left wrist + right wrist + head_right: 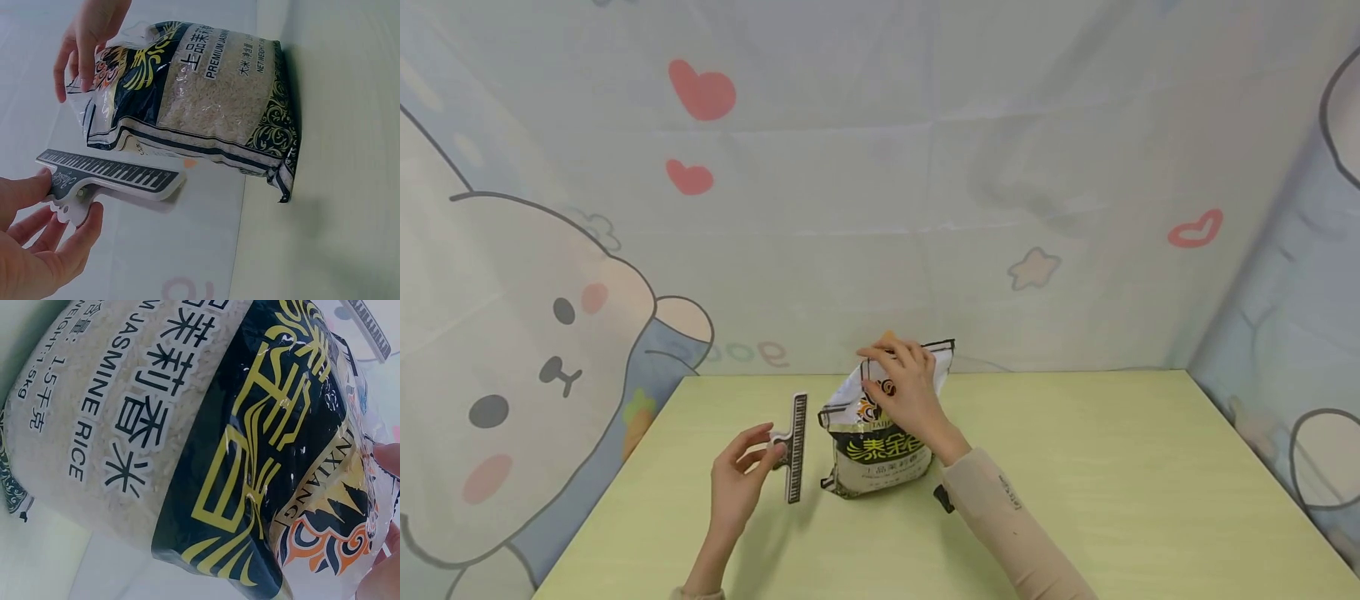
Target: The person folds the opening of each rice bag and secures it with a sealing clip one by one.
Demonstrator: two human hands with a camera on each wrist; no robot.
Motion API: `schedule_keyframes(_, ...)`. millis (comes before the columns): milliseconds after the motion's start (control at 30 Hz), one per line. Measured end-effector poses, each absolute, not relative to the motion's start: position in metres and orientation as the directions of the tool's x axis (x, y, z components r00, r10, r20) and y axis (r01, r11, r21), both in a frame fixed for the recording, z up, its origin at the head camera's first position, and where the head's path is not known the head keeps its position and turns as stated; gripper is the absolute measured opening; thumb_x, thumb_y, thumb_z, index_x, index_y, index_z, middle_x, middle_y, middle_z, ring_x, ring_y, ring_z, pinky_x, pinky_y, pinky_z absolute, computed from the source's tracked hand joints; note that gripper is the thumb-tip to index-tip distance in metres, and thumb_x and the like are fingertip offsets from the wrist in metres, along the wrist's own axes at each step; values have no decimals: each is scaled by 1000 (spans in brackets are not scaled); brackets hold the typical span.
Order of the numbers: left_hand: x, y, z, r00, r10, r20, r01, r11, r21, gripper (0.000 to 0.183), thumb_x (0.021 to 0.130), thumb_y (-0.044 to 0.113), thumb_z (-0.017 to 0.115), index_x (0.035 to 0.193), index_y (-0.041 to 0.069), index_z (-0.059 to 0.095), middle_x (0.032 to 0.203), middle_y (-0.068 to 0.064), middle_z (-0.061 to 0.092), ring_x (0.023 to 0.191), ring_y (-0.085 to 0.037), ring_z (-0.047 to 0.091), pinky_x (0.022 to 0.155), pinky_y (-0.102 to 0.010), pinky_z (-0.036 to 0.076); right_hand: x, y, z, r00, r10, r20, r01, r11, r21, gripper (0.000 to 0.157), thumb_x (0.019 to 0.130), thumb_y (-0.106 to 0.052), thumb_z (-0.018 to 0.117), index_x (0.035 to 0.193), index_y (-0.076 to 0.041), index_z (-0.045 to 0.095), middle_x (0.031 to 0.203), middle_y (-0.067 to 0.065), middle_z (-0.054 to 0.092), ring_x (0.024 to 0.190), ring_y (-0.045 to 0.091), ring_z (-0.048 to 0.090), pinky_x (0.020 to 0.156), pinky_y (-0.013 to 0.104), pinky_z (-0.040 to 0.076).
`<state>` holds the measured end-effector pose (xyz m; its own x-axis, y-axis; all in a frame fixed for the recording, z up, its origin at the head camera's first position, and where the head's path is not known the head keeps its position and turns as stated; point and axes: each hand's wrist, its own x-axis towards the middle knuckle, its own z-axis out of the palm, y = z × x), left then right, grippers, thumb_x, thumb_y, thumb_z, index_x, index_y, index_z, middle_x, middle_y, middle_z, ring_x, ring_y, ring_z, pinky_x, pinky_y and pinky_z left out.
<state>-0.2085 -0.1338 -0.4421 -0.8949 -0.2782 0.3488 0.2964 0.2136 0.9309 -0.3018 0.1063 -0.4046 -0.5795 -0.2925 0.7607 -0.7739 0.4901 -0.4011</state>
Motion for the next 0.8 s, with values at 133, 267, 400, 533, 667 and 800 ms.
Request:
schedule_keyframes(133, -211, -133, -439, -886, -289, 362, 310, 211, 927, 26, 89, -9, 71, 115, -12, 67, 106, -30, 67, 73, -1, 63, 65, -14, 55, -301, 107, -405, -583, -281, 762, -773, 479, -415, 42, 88, -5, 77, 127, -5, 64, 127, 19, 59, 120, 41, 44, 99, 66, 23)
schedule_keyframes(267, -211, -132, -436, -883, -313, 350, 301, 194, 934, 25, 90, -6, 72, 114, -12, 68, 107, -29, 68, 72, -1, 64, 65, -15, 55, -301, 107, -406, -584, -274, 764, -771, 481, -417, 43, 88, -6, 77, 128, -5, 63, 127, 20, 58, 119, 41, 44, 99, 66, 23)
schedule_keyframes(400, -212, -130, -434, -882, -326, 341, 299, 171, 939, 26, 90, -7, 71, 115, -13, 67, 107, -27, 68, 74, -2, 64, 66, -14, 54, -301, 107, -406, -591, -268, 761, -764, 489, -421, 43, 88, -6, 77, 128, -6, 63, 127, 19, 58, 118, 40, 44, 99, 66, 23)
schedule_keyframes(533, -215, -129, -432, -876, -332, 350, 308, 175, 935, 28, 88, -10, 72, 115, -14, 66, 108, -27, 67, 79, -3, 62, 68, -13, 53, -301, 107, -406, -595, -263, 759, -761, 487, -428, 43, 88, -7, 77, 128, -7, 63, 127, 19, 58, 119, 41, 44, 99, 67, 23)
schedule_keyframes(667, -218, -128, -432, -862, -332, 383, 332, 201, 922, 29, 86, -12, 72, 115, -14, 65, 108, -30, 67, 81, -2, 60, 69, -11, 52, -302, 107, -407, -592, -261, 763, -763, 485, -427, 43, 87, -6, 78, 128, -6, 63, 127, 20, 59, 118, 40, 44, 99, 67, 23)
schedule_keyframes(800, -221, -127, -431, -850, -324, 415, 362, 214, 907, 28, 86, -14, 71, 114, -15, 65, 107, -32, 66, 80, -2, 59, 68, -11, 52, -303, 106, -408, -590, -259, 764, -765, 483, -427, 43, 87, -6, 78, 128, -5, 63, 126, 20, 60, 118, 41, 44, 99, 67, 23)
